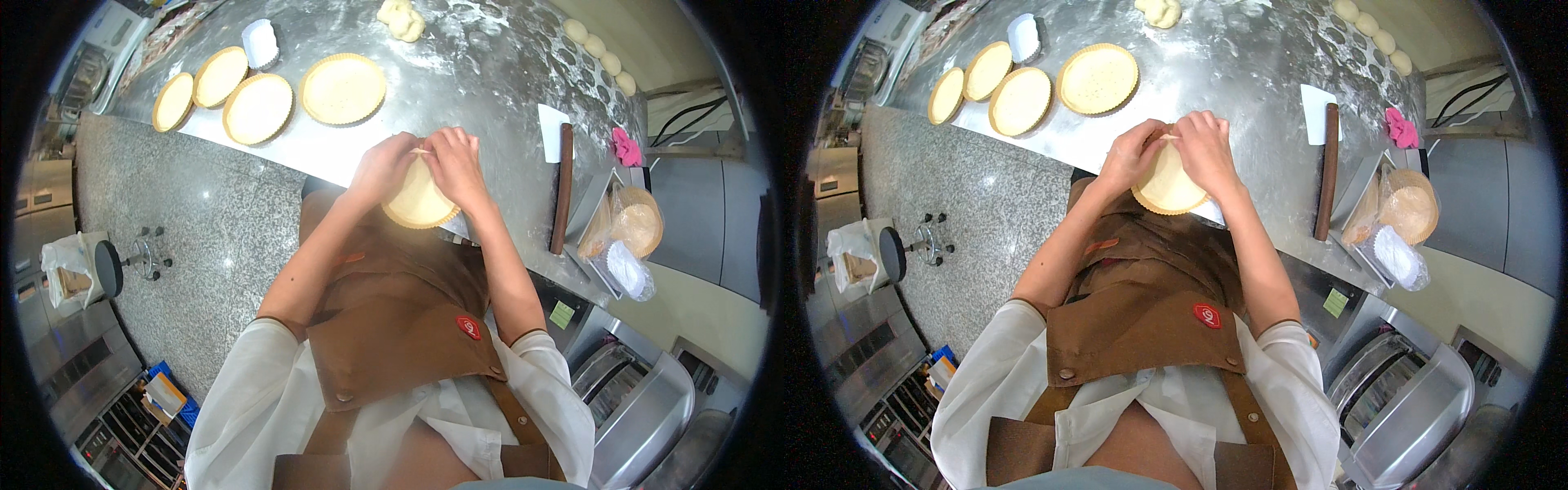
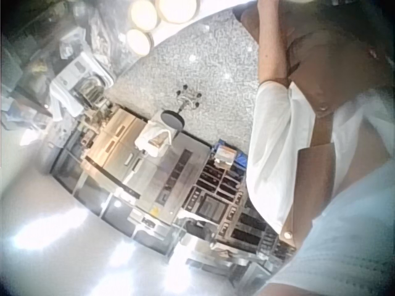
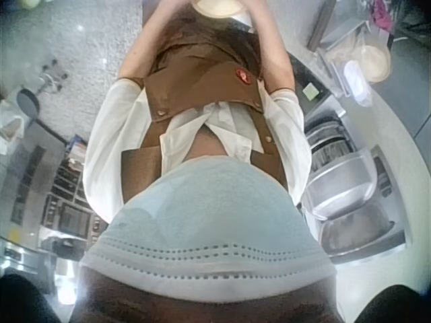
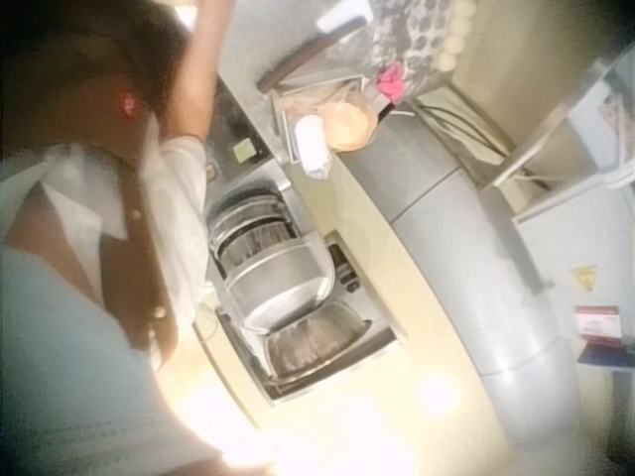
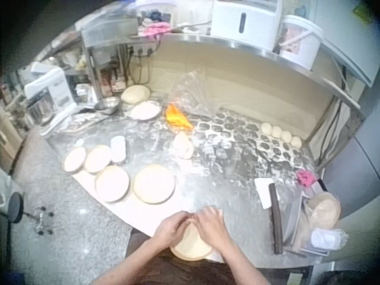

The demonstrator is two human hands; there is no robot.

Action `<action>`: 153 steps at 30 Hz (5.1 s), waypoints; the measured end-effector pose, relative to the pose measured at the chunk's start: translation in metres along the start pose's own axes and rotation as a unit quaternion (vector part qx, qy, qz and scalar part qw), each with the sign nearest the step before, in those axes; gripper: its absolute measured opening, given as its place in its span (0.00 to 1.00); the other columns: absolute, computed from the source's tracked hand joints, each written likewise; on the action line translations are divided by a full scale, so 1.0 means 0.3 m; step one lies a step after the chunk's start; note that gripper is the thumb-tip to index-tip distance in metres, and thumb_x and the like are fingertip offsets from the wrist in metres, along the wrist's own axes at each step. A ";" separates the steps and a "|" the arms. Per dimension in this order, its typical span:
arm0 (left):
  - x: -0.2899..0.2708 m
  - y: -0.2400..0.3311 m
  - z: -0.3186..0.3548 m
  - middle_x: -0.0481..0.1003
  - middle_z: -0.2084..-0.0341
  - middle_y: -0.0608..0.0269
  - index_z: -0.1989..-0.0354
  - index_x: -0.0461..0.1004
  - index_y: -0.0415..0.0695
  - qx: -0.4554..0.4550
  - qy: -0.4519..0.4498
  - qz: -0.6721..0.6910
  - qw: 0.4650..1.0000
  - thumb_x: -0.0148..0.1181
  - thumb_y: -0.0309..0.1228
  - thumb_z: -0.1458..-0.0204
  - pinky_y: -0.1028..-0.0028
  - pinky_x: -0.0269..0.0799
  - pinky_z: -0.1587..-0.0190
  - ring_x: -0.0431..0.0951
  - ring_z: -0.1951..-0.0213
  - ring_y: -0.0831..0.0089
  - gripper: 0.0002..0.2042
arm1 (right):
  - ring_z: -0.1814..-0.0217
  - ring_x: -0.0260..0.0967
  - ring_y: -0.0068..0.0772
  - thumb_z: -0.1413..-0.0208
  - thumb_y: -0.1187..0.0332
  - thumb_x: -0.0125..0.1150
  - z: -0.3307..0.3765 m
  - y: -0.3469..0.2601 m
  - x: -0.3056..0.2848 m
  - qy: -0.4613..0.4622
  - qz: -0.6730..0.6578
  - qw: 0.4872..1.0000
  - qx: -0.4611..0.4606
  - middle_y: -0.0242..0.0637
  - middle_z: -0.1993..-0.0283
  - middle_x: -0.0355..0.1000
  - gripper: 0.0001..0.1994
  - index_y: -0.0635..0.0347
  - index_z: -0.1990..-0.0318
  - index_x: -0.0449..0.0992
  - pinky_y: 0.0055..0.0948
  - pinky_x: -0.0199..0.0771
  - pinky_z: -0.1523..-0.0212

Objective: The person places round dough discs into tart pans and presses them into shape by hand. The person then uses a stand mixer to mix ingredients in a metal bowl while a coworker arranges filled tart shells on a tray.

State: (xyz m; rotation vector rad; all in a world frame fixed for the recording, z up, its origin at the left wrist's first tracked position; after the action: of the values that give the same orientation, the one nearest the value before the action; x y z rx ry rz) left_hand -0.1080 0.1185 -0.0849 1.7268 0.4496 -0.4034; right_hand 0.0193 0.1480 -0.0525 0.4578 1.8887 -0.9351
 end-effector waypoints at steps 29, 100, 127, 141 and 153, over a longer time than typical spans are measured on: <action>0.023 -0.023 -0.019 0.78 0.69 0.53 0.60 0.72 0.40 -0.061 -0.010 -0.017 0.998 0.61 0.23 0.46 0.68 0.74 0.63 0.79 0.68 0.64 0.07 | 0.73 0.70 0.30 0.41 0.64 0.61 0.056 0.178 0.115 -0.027 -0.230 0.940 0.249 0.42 0.75 0.72 0.10 0.63 0.62 0.73 0.33 0.71 0.68; 0.035 -0.107 0.030 0.81 0.69 0.50 0.57 0.80 0.37 -0.237 -0.120 0.093 0.959 0.57 0.39 0.41 0.66 0.75 0.59 0.81 0.65 0.67 0.16 | 0.62 0.72 0.25 0.38 0.64 0.60 0.090 0.137 0.141 -0.100 -0.395 0.872 0.272 0.36 0.66 0.76 0.11 0.65 0.60 0.75 0.29 0.72 0.60; 0.052 -0.103 0.008 0.79 0.69 0.62 0.52 0.78 0.34 -0.228 -0.132 0.122 0.957 0.55 0.37 0.37 0.76 0.73 0.63 0.75 0.68 0.80 0.17 | 0.57 0.72 0.25 0.37 0.64 0.59 0.121 0.131 0.072 -0.102 -0.557 0.773 0.287 0.34 0.59 0.76 0.11 0.63 0.53 0.73 0.27 0.72 0.56; 0.051 -0.112 0.029 0.78 0.73 0.69 0.59 0.79 0.37 -0.271 -0.124 0.189 0.936 0.59 0.34 0.39 0.78 0.71 0.69 0.75 0.72 0.83 0.12 | 0.62 0.69 0.22 0.36 0.65 0.57 0.134 0.136 0.084 -0.049 -0.580 0.742 0.334 0.31 0.64 0.75 0.09 0.62 0.58 0.74 0.25 0.71 0.59; 0.058 -0.109 0.004 0.77 0.75 0.68 0.61 0.79 0.36 -0.237 -0.137 0.117 0.955 0.57 0.34 0.39 0.78 0.70 0.69 0.72 0.73 0.84 0.12 | 0.65 0.70 0.23 0.36 0.66 0.56 0.131 0.149 0.117 -0.038 -0.479 0.826 0.296 0.33 0.67 0.75 0.08 0.63 0.61 0.75 0.26 0.71 0.62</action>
State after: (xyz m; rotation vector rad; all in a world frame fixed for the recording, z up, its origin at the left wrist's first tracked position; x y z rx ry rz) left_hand -0.1096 0.1246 -0.1214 1.2168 0.1201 -0.3249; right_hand 0.0545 0.1437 -0.1120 -0.2545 1.6828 -2.1946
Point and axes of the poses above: each hand's wrist, its own z-axis away from the middle knuckle, its own x-axis out of the palm, y = z × x, the point moved 7 cm from there along -z, towards the middle knuckle
